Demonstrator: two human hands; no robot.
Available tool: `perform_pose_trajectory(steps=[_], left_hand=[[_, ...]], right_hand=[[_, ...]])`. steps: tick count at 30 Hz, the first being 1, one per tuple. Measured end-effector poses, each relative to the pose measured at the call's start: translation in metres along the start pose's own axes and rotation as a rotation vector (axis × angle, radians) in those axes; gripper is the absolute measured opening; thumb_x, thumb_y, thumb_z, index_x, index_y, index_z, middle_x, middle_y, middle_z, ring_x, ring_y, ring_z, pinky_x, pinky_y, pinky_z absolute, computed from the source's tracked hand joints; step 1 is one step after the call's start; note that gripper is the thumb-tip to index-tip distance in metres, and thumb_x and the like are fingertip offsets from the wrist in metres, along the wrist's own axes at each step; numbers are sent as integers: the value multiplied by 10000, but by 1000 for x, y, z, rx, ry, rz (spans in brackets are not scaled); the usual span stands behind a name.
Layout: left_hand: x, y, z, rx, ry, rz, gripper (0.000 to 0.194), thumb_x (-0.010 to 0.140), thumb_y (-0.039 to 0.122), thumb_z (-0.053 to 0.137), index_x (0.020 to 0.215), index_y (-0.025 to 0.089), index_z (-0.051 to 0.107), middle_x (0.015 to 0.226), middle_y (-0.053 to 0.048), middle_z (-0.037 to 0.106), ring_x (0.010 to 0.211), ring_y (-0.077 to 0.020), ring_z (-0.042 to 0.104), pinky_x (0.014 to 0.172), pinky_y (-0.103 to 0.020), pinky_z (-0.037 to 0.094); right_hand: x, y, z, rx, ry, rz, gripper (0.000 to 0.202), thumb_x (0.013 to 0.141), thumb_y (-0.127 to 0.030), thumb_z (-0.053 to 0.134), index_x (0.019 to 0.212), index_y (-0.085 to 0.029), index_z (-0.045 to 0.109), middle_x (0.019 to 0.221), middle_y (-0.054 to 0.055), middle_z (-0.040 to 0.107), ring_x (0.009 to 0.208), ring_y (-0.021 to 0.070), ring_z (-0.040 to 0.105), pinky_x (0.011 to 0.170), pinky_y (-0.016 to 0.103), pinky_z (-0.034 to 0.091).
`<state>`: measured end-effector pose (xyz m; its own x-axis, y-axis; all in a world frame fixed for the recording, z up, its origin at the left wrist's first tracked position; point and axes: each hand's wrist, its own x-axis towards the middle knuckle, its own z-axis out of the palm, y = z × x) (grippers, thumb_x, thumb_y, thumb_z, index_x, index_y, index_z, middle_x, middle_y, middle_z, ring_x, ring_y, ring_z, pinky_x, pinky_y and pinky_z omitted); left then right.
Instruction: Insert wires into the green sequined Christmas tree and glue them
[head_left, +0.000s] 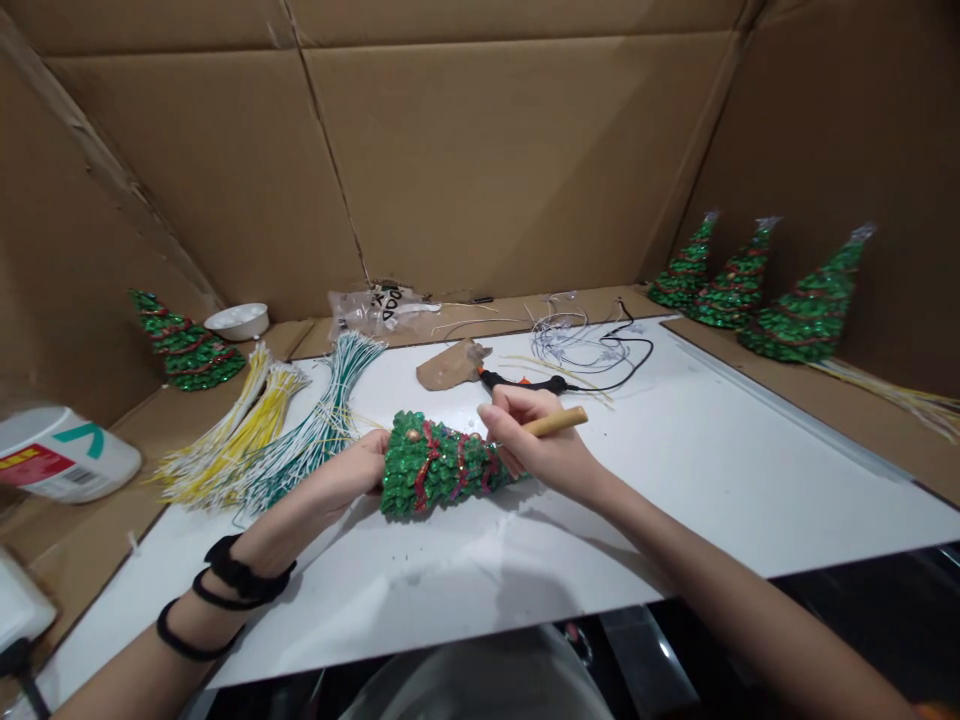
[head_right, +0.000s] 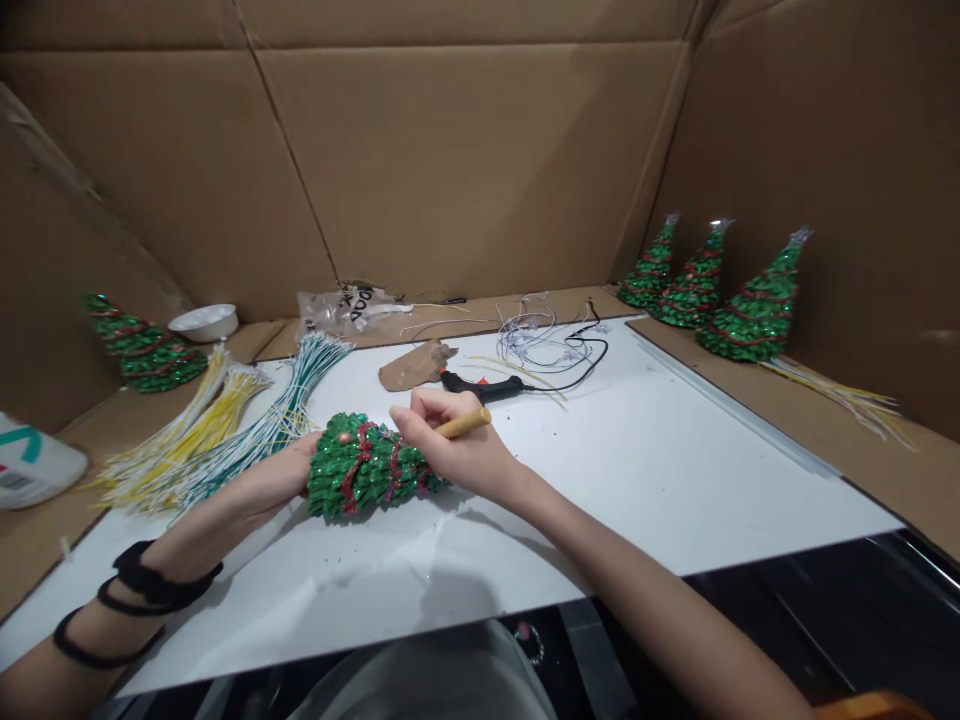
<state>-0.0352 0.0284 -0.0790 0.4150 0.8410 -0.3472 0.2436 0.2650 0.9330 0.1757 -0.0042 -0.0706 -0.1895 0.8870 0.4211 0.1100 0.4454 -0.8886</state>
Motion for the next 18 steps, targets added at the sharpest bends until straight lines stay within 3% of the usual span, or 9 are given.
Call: perform_pose_trajectory(steps=[7,13,18], left_hand=[[-3,9,6,124,28,27,172,572,278,679,528,123,617,406,18,509,436,-111,440,454,-212,349],[-4,13,10,118,39,80,183,541,280,710,572,109,654,447,-3,552,474,-128,480,490,-234,396],[-3,10,10,68,25,75,183,538,282,714,586,113,663,446,6,558,456,-114,467,488,-232,397]], right_hand=[[3,-3,4,-98,-78,-49,401,890,-389,395,539,-201,349,480,-50,387,462,76,387,466,229,298],[6,2,13,-53,-160,-134,504,937,-430,269,528,-186,433,536,-20,454,512,100,440,573,268,368],[8,5,13,38,-214,-9,561,934,-454,260,470,-194,439,476,-13,427,503,119,444,589,284,377]])
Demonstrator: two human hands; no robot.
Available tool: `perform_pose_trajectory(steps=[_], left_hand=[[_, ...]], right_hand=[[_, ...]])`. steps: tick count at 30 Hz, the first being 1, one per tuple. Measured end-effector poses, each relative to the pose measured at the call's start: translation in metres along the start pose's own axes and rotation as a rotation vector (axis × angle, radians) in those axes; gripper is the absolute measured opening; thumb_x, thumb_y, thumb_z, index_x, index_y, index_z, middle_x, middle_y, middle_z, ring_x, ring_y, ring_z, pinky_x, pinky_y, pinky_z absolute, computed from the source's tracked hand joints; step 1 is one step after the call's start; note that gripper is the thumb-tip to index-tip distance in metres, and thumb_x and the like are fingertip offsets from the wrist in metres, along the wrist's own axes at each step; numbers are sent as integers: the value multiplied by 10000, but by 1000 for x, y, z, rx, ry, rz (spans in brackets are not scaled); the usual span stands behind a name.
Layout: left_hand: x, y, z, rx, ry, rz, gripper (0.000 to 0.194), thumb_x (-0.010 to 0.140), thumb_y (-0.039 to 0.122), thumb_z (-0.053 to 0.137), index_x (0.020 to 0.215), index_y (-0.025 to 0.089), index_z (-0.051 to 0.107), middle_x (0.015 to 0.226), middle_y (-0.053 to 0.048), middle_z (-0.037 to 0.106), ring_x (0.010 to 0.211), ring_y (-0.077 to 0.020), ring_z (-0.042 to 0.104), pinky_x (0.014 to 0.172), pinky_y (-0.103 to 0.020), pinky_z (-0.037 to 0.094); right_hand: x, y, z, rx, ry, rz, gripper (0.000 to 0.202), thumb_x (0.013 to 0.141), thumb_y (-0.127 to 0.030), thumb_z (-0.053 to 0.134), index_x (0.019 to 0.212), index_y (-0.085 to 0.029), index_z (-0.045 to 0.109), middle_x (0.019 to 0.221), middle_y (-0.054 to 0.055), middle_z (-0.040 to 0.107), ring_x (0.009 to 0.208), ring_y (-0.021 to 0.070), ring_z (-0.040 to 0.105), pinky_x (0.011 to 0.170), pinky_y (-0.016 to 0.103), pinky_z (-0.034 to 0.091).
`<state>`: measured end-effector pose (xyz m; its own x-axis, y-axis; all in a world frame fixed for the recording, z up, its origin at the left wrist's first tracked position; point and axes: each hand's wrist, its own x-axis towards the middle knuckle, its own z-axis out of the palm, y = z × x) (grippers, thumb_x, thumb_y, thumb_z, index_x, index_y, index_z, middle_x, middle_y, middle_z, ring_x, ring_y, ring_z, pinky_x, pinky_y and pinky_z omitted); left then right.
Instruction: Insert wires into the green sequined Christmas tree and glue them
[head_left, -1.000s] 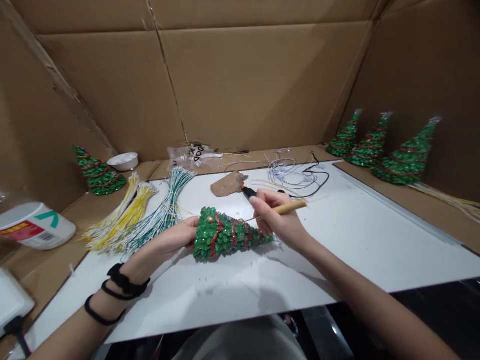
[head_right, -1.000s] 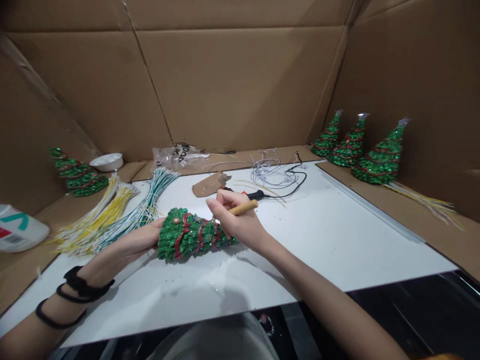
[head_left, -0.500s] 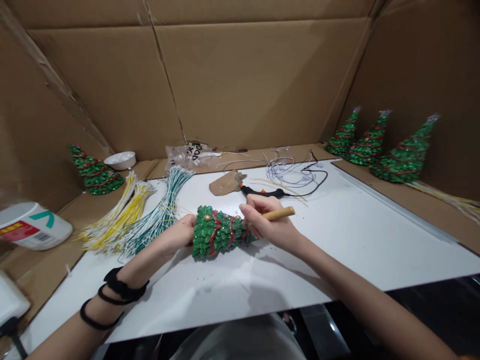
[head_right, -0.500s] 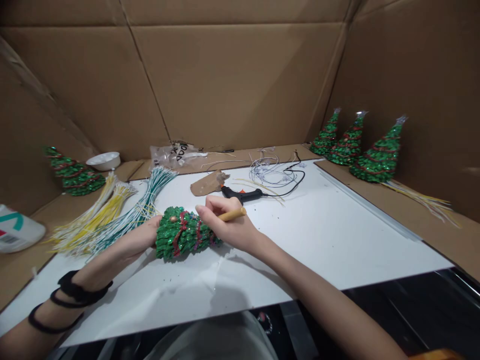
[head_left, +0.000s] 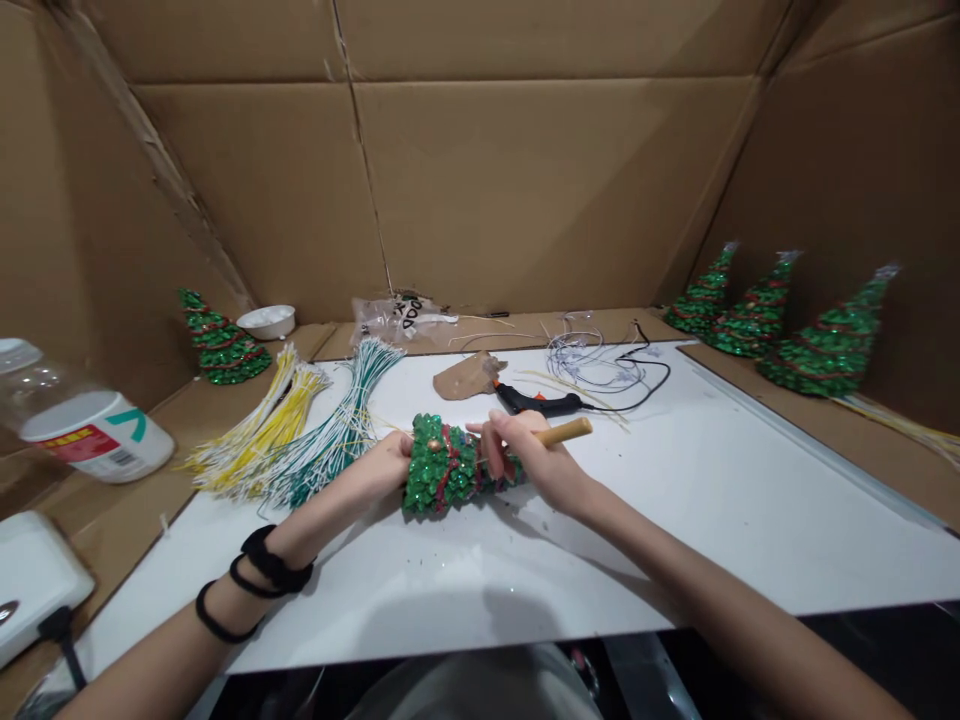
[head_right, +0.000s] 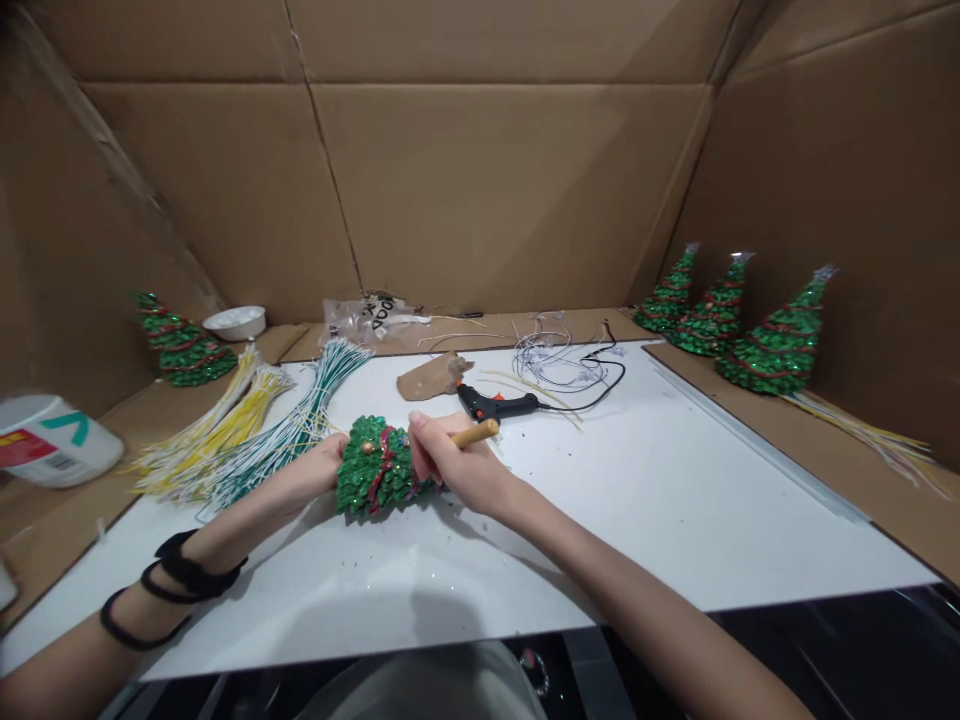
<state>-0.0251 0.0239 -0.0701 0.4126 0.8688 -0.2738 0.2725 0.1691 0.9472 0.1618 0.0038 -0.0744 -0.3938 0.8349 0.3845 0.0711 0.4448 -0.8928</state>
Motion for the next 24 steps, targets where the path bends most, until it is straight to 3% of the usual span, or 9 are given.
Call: perform_pose_trajectory(steps=[6,15,21,24], left_hand=[[2,-7,0,-82,-17,-2,259,510,330,733,450,132,577,400,11,516,411,-107,448,460,-238,390],[0,-8,0,-115,-36,38,220,528,314,741,522,118,641,423,-2,558,401,-90,451,443,-212,388],[3,-16,-1,-131,-33,67,260,545,320,759,492,109,616,422,-8,562,401,-94,474,429,-204,394],[3,-24,1,-200,-72,88,255,565,332,764,580,103,651,494,-25,610,449,-122,536,474,-232,448]], right_hand=[[5,-5,-1,29,-74,63,537,934,-433,270,459,-203,370,433,-29,377,465,110,405,529,263,350],[9,-22,1,-184,-164,69,486,928,-387,277,490,-193,361,479,-35,382,456,97,349,464,257,274],[-2,5,1,-25,-48,-23,479,909,-403,313,476,-203,356,470,-23,406,479,112,404,507,269,326],[-7,14,3,174,39,-56,479,885,-412,359,449,-215,326,414,-45,335,417,108,380,579,298,397]])
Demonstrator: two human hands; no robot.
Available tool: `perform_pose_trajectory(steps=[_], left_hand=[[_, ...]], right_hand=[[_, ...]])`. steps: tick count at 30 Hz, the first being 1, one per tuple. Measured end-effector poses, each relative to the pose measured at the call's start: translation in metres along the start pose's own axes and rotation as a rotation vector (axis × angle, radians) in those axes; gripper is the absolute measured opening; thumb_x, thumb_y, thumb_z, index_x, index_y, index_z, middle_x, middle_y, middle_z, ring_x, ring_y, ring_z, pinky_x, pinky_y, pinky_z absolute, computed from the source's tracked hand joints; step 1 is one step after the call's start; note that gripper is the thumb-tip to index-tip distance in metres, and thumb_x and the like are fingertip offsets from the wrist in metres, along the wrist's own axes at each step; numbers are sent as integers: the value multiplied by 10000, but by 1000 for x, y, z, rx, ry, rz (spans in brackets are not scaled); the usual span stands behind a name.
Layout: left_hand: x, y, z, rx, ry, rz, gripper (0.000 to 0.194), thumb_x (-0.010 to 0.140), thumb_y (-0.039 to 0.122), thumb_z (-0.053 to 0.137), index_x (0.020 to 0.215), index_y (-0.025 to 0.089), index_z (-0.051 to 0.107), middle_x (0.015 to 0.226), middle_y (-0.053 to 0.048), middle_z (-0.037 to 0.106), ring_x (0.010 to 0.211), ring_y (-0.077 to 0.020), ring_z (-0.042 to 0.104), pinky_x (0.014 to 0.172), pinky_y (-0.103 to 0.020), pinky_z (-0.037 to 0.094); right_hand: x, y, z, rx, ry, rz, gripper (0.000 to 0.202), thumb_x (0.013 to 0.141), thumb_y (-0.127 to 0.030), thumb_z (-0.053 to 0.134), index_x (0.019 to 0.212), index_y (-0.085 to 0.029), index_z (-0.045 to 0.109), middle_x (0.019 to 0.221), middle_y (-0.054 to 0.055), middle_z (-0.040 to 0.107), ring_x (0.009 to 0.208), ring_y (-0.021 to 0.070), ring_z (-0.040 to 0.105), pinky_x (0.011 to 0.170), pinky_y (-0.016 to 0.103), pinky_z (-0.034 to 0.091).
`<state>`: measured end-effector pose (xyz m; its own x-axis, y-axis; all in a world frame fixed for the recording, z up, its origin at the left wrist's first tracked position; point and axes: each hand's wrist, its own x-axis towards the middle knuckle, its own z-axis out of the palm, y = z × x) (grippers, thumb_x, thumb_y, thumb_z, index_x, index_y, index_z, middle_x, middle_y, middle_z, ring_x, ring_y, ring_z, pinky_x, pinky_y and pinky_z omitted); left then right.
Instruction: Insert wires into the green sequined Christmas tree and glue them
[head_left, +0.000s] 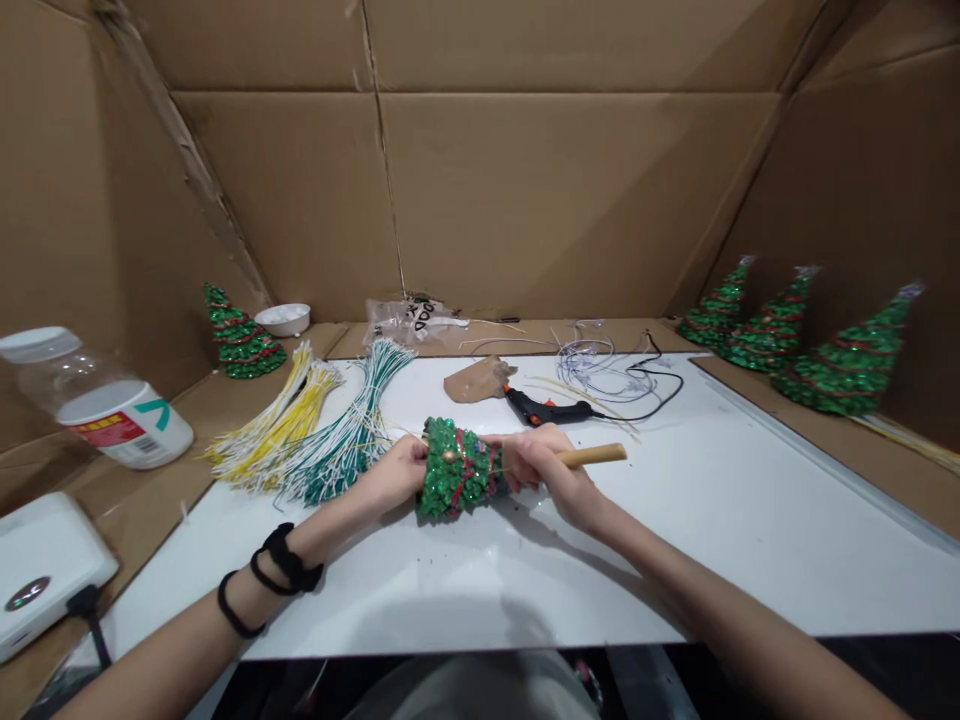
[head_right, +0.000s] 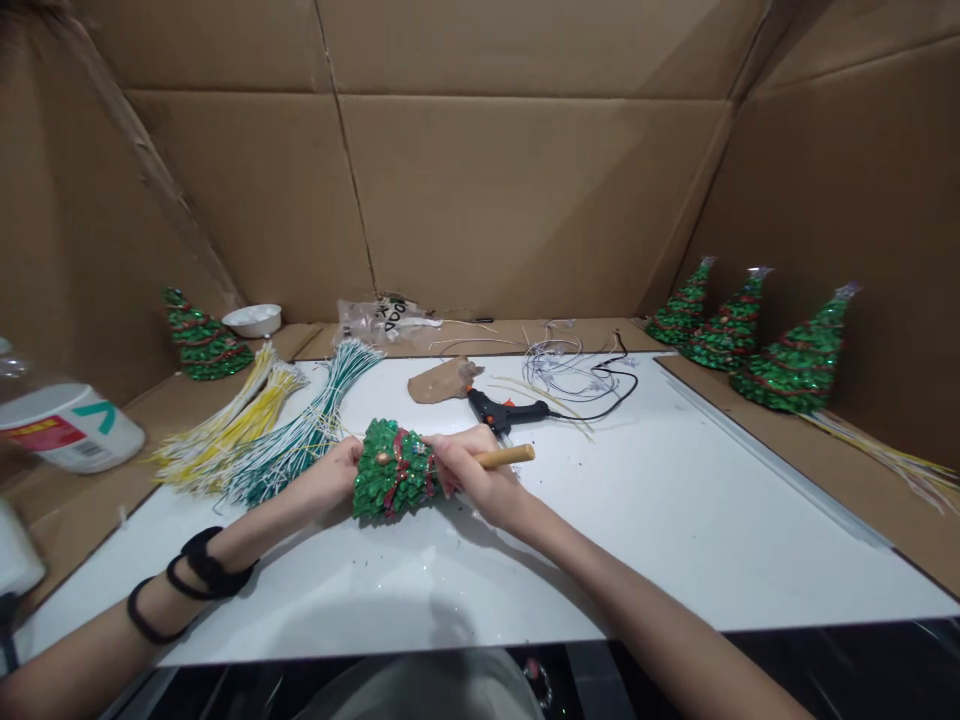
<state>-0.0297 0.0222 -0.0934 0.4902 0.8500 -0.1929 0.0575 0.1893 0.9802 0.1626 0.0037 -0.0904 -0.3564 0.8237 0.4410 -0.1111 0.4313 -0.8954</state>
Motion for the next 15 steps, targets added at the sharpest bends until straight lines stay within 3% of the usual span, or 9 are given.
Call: perform_pose_trajectory(steps=[3,6,8,10,15], left_hand=[[-2,-4,1,-31,10,18,257,593,338,760,607,103,658,535,-36,633,465,-126,555,481,-233,460],[-3,-3,3,-70,25,6,286,601,359,756,545,107,633,475,-26,604,410,-111,523,438,-220,439],[-3,-1,5,-85,27,1,281,570,338,777,528,104,628,447,-21,589,404,-107,516,427,-209,428],[-3,1,6,-100,28,-1,272,536,316,798,542,96,638,445,-20,590,412,-108,523,429,-204,429],[-1,0,5,-129,25,-24,295,536,334,796,626,81,672,465,-34,610,408,-124,539,435,-223,450]], right_hand=[[1,2,2,208,182,-17,452,897,-366,323,471,-220,283,410,-70,266,390,103,377,758,358,441],[3,3,4,68,251,-4,276,866,-321,434,620,-211,374,600,-35,452,591,127,488,783,341,431],[4,3,6,-112,163,28,171,814,-282,534,768,-217,383,871,13,544,785,149,509,767,316,422],[4,4,7,-242,32,56,236,790,-261,570,852,-227,345,1066,48,520,878,162,496,765,312,414],[5,6,1,-275,-170,123,256,841,-325,526,876,-230,290,1032,53,514,772,140,477,663,273,405]])
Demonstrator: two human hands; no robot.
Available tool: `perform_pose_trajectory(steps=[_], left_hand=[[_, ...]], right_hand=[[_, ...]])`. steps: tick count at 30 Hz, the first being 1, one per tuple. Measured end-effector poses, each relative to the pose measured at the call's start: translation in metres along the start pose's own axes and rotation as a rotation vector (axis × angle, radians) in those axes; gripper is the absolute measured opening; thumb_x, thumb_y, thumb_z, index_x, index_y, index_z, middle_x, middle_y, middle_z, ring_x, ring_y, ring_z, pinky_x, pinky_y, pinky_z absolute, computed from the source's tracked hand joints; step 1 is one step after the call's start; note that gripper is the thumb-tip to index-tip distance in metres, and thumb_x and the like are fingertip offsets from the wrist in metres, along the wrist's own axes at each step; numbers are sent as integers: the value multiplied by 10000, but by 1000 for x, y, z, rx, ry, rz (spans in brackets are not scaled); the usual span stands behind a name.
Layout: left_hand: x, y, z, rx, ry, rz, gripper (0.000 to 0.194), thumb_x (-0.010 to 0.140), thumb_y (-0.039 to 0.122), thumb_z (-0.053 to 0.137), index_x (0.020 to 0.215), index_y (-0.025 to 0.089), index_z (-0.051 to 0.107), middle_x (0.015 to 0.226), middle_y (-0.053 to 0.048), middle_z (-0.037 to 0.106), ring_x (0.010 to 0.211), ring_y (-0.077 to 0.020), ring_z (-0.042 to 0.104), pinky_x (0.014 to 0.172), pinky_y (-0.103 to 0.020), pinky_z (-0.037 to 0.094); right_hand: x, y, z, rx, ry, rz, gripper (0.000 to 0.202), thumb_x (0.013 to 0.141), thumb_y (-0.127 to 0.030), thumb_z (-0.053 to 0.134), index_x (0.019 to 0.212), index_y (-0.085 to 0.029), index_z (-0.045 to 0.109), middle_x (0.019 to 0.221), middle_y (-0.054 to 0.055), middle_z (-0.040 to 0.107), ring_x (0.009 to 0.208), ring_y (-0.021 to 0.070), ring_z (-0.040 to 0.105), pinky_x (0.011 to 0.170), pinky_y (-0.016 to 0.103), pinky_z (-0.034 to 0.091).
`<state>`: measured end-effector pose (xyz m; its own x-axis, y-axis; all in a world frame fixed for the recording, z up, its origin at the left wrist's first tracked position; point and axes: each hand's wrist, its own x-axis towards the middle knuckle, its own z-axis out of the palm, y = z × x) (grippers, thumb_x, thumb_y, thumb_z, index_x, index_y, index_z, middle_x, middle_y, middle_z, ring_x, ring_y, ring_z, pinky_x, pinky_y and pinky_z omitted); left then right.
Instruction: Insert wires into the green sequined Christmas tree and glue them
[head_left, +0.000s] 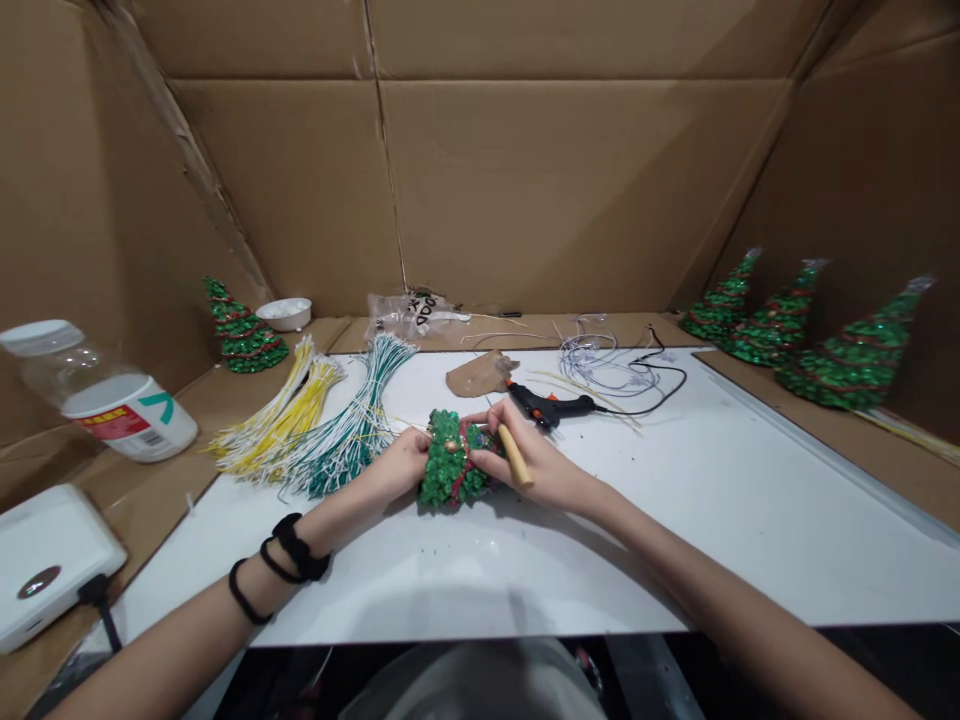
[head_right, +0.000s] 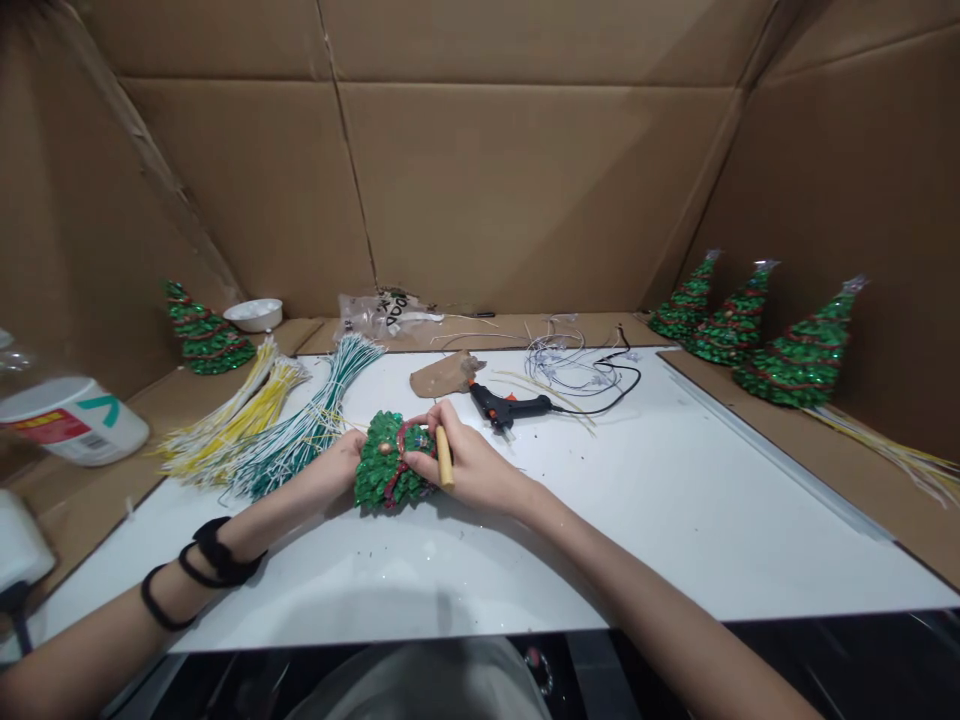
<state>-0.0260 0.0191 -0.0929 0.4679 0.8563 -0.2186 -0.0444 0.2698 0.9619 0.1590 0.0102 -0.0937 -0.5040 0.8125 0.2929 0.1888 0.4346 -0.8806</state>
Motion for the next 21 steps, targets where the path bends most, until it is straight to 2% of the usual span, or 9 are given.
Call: perform_pose_trajectory(steps=[4,10,16,21], left_hand=[[3,1,-2,15,-5,-11,287,597,347,762,664,79,686,466,-46,617,395,-127,541,445,-230,451],[5,5,-1,8,-35,2,304,599,353,763,712,78,702,531,-59,645,450,-126,552,476,-230,449],[7,4,-2,32,-21,0,317,591,334,765,755,68,706,562,-71,655,452,-133,555,491,-250,459],[12,1,-6,31,-13,-19,302,620,349,737,734,72,697,599,-82,671,470,-136,575,499,-243,461]], right_hand=[[2,4,-6,47,-72,20,278,854,-358,516,846,-232,268,1031,52,494,756,130,456,638,255,398],[5,9,-5,50,-29,76,310,849,-409,519,814,-232,266,923,14,463,702,112,409,592,229,369],[7,8,-7,73,-39,88,310,840,-427,528,814,-223,296,948,14,466,711,104,392,619,226,371],[13,12,-12,70,-73,96,322,833,-440,536,807,-225,298,894,-9,467,689,97,393,617,219,370]])
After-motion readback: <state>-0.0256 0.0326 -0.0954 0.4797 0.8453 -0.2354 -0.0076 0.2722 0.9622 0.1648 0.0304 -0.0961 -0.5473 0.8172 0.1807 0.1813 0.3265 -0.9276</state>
